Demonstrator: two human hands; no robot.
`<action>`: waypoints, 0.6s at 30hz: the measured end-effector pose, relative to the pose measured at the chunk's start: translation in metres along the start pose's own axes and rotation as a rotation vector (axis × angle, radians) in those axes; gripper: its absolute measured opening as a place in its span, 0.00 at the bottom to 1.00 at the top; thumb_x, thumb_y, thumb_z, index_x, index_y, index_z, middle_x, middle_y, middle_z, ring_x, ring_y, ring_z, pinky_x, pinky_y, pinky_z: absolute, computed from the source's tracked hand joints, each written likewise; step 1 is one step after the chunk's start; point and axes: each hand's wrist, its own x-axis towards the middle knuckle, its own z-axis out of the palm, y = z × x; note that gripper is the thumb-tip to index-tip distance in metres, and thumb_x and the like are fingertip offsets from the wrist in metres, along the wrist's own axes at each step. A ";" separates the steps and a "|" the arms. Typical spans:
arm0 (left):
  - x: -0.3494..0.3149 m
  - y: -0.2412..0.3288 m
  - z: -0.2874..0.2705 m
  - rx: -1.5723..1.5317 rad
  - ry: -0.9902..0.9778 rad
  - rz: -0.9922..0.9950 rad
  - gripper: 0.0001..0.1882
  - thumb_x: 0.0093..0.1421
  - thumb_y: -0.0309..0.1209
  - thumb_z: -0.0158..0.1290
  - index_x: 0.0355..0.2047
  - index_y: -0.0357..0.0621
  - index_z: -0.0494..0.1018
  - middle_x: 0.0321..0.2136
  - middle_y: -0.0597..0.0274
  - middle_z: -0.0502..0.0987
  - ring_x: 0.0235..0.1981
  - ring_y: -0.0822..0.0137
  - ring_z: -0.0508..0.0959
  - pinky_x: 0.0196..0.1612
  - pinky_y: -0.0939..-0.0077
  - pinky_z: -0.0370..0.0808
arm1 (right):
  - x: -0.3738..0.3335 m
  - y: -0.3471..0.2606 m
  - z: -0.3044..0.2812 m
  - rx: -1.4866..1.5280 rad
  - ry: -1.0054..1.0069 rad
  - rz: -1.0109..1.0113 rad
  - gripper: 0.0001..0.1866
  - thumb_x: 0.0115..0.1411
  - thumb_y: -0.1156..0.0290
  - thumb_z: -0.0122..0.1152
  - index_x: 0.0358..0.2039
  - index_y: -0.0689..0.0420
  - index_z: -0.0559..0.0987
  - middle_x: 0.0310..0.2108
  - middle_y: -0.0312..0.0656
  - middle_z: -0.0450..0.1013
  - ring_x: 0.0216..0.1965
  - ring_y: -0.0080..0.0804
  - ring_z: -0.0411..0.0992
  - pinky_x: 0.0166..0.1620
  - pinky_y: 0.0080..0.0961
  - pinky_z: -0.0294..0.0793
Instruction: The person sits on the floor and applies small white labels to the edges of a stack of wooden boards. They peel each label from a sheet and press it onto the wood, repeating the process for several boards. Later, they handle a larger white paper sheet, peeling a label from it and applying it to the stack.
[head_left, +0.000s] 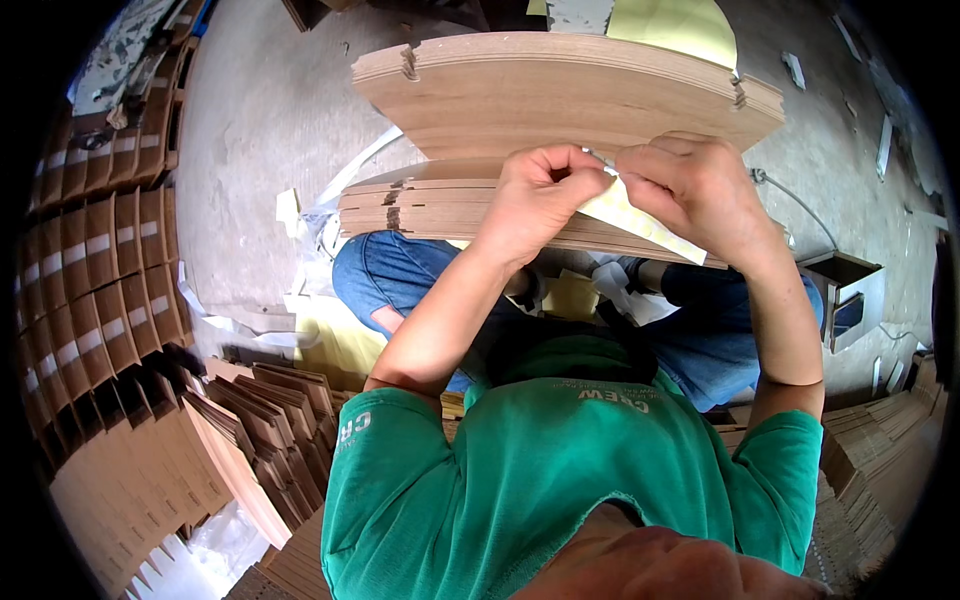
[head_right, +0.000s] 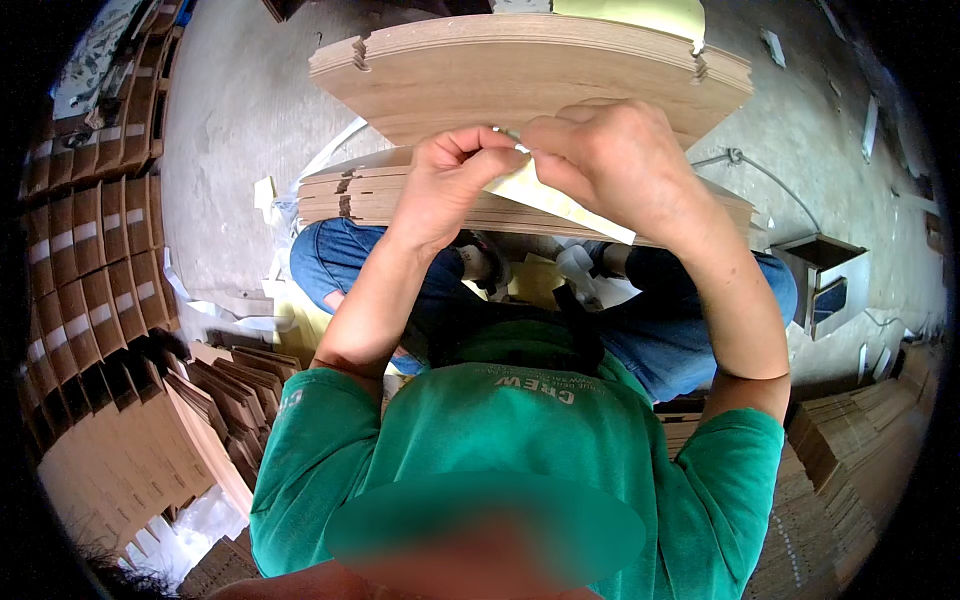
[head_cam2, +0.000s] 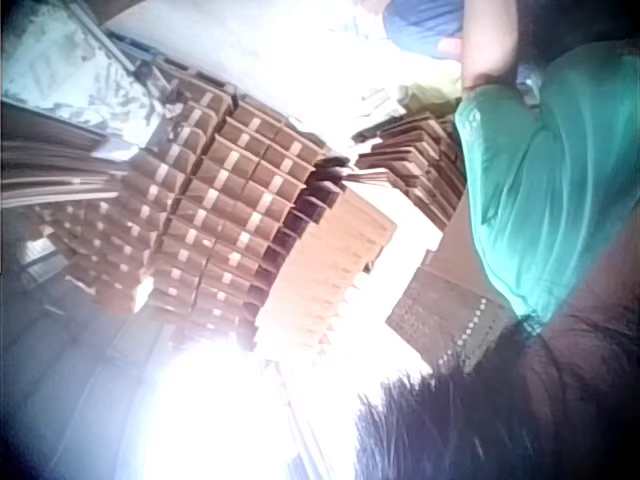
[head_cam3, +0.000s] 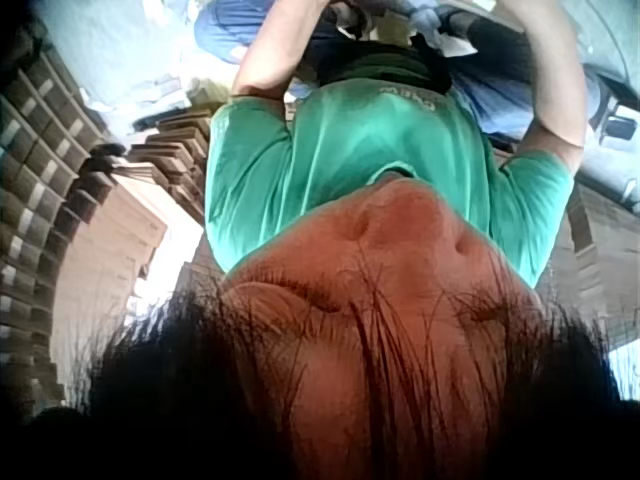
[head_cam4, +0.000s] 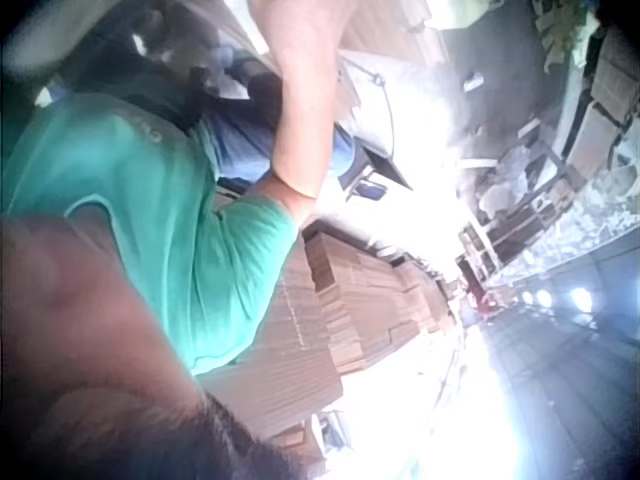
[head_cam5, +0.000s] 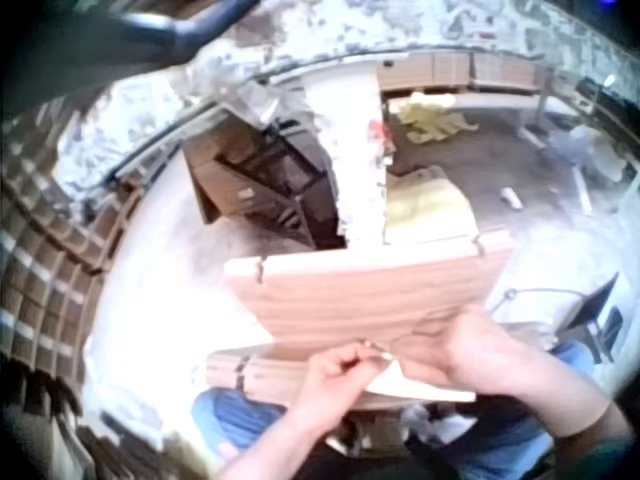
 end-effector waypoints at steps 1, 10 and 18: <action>0.000 0.001 0.000 0.022 0.001 0.006 0.04 0.52 0.23 0.52 0.28 0.36 0.74 0.26 0.66 0.75 0.29 0.78 0.72 0.36 0.85 0.67 | 0.000 0.001 0.000 0.018 0.008 -0.004 0.06 0.44 0.76 0.59 0.25 0.61 0.74 0.18 0.45 0.69 0.22 0.41 0.68 0.25 0.30 0.67; 0.002 0.010 -0.008 0.050 -0.056 -0.125 0.03 0.50 0.23 0.53 0.26 0.37 0.74 0.25 0.66 0.75 0.28 0.79 0.72 0.35 0.86 0.67 | 0.001 0.005 0.001 0.160 0.017 0.147 0.05 0.44 0.75 0.57 0.24 0.58 0.73 0.15 0.44 0.65 0.18 0.39 0.66 0.22 0.29 0.65; 0.000 0.011 -0.007 0.057 0.072 -0.053 0.07 0.50 0.24 0.55 0.30 0.36 0.75 0.27 0.63 0.76 0.31 0.75 0.73 0.38 0.83 0.68 | -0.002 0.020 -0.012 0.551 -0.044 0.457 0.05 0.53 0.72 0.53 0.28 0.58 0.75 0.12 0.29 0.63 0.14 0.17 0.60 0.17 0.15 0.57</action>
